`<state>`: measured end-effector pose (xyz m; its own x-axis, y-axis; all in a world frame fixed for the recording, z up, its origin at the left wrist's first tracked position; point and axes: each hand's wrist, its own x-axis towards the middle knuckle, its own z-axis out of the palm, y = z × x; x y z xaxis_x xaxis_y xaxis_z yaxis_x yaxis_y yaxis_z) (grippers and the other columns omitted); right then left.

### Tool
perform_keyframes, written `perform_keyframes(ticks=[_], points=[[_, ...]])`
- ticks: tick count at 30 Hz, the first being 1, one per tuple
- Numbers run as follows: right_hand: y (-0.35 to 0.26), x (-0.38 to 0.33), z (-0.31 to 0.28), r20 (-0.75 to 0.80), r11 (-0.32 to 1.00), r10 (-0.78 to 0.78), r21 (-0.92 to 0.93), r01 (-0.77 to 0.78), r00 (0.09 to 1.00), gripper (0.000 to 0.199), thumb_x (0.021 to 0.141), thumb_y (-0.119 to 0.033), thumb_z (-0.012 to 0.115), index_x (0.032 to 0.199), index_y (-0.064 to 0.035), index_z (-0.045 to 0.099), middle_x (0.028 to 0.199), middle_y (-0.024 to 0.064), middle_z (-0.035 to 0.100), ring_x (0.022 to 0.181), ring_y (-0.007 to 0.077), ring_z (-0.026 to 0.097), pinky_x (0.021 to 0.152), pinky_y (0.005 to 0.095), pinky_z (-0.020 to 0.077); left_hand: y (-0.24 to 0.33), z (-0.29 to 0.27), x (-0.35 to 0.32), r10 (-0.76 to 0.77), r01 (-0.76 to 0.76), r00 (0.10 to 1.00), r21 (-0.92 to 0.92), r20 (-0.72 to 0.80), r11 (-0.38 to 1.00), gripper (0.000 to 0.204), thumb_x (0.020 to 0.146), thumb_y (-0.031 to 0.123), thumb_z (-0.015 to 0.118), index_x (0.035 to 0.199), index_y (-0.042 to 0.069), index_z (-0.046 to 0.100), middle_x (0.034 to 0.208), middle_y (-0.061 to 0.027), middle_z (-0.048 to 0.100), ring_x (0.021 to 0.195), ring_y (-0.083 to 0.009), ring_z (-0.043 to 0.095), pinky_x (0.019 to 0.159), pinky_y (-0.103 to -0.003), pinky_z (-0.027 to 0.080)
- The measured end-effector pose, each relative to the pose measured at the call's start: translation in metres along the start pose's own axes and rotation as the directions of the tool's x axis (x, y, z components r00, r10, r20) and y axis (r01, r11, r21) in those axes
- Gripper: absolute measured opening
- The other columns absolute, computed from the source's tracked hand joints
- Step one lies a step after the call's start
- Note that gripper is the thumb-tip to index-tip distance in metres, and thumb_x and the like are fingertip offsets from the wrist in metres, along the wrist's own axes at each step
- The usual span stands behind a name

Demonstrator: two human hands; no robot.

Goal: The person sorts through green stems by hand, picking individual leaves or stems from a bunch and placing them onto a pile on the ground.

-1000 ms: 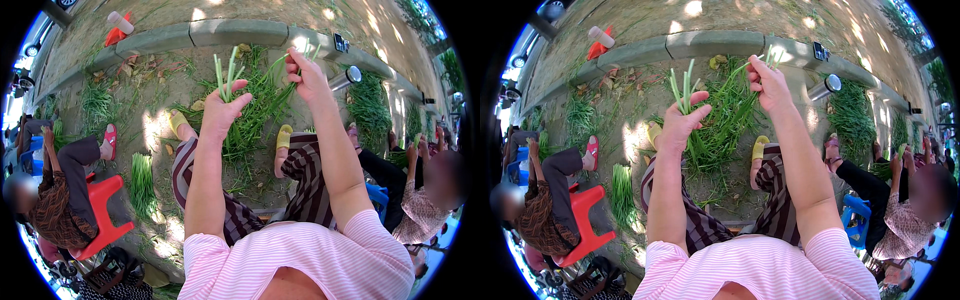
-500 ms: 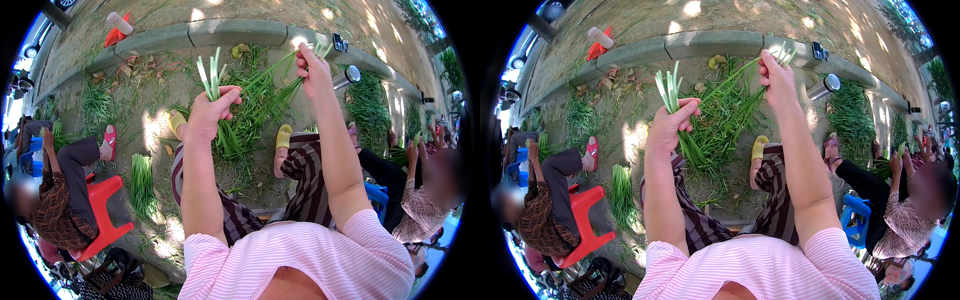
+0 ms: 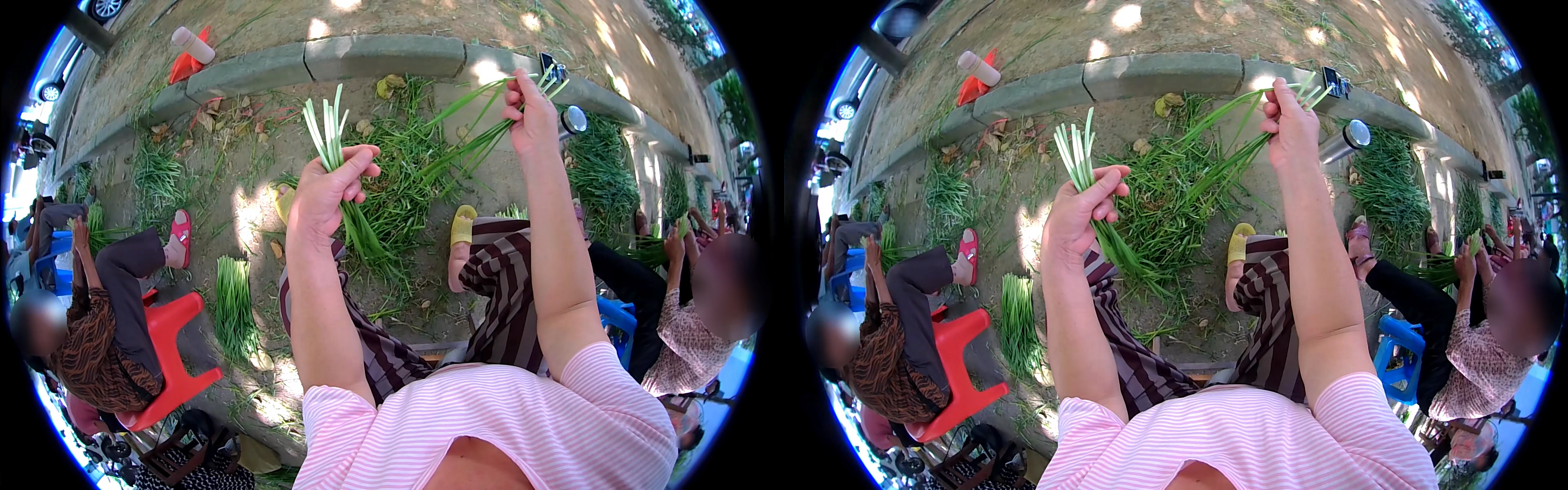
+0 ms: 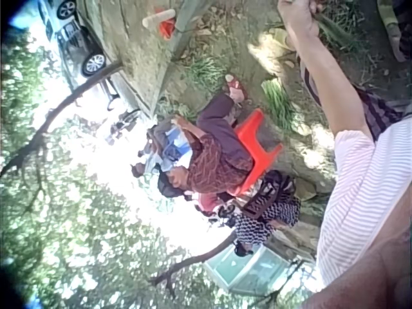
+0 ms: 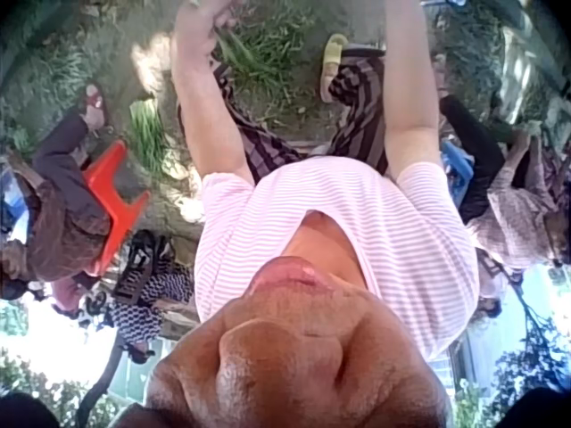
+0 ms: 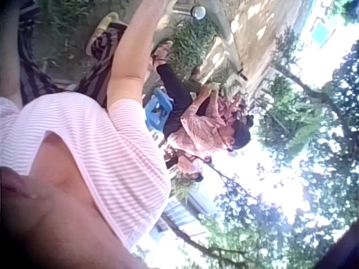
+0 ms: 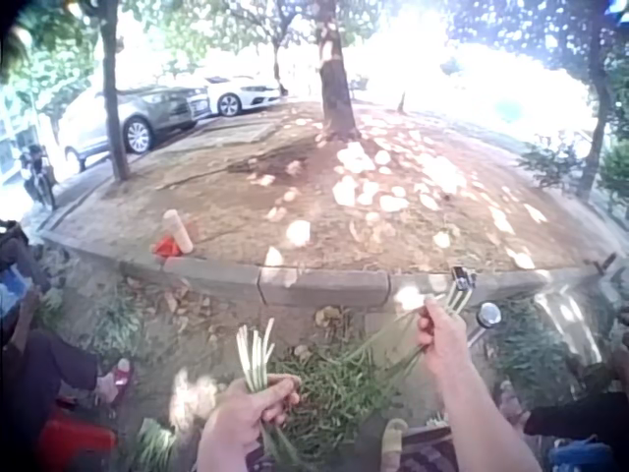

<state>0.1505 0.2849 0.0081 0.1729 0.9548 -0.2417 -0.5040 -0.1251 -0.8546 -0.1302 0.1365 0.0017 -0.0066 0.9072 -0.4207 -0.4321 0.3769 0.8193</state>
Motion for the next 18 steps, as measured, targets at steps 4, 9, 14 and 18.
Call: perform_keyframes(ticks=[4,9,14,18], points=[[-0.001,0.002,-0.003,-0.013,1.0,-0.005,0.02,0.005,1.0,0.017,0.092,-0.018,0.067,0.098,-0.0025,0.061,0.085,0.0037,0.057,0.066,0.0068,0.05,0.044,0.0182,0.0336,0.001,0.003,-0.003,-0.004,0.018,0.998,0.21,-0.066,0.978,0.019,0.084,0.016,0.074,0.099,0.004,0.072,0.08,-0.0026,0.067,0.057,-0.0047,0.049,0.054,-0.023,0.043],[-0.002,0.005,-0.006,-0.001,1.0,-0.011,0.021,0.011,1.0,0.017,0.095,-0.017,0.062,0.103,-0.002,0.061,0.087,0.0039,0.057,0.068,0.0068,0.051,0.047,0.0182,0.0354,0.003,0.01,-0.006,0.007,0.066,0.985,0.42,-0.17,0.905,0.017,0.08,0.016,0.076,0.094,0.006,0.073,0.08,-0.0014,0.067,0.066,-0.0075,0.057,0.055,-0.023,0.046],[-0.003,0.004,-0.005,0.0,1.0,-0.017,0.003,0.017,1.0,0.018,0.096,-0.016,0.06,0.106,-0.0018,0.061,0.087,0.0034,0.057,0.069,0.0067,0.051,0.047,0.0185,0.0359,0.002,0.007,-0.005,0.051,0.076,0.969,0.494,-0.24,0.866,0.016,0.079,0.016,0.077,0.089,0.005,0.072,0.075,-0.001,0.066,0.063,-0.0075,0.057,0.053,-0.023,0.047],[-0.002,0.004,-0.006,0.02,1.0,-0.022,0.015,0.022,1.0,0.019,0.096,-0.016,0.059,0.109,-0.0014,0.059,0.087,0.0032,0.056,0.07,0.0066,0.052,0.047,0.0185,0.0357,0.0,0.002,-0.003,0.13,0.067,0.95,0.592,-0.283,0.803,0.016,0.075,0.016,0.078,0.084,0.003,0.072,0.07,-0.0022,0.066,0.059,-0.0094,0.057,0.056,-0.026,0.047]])
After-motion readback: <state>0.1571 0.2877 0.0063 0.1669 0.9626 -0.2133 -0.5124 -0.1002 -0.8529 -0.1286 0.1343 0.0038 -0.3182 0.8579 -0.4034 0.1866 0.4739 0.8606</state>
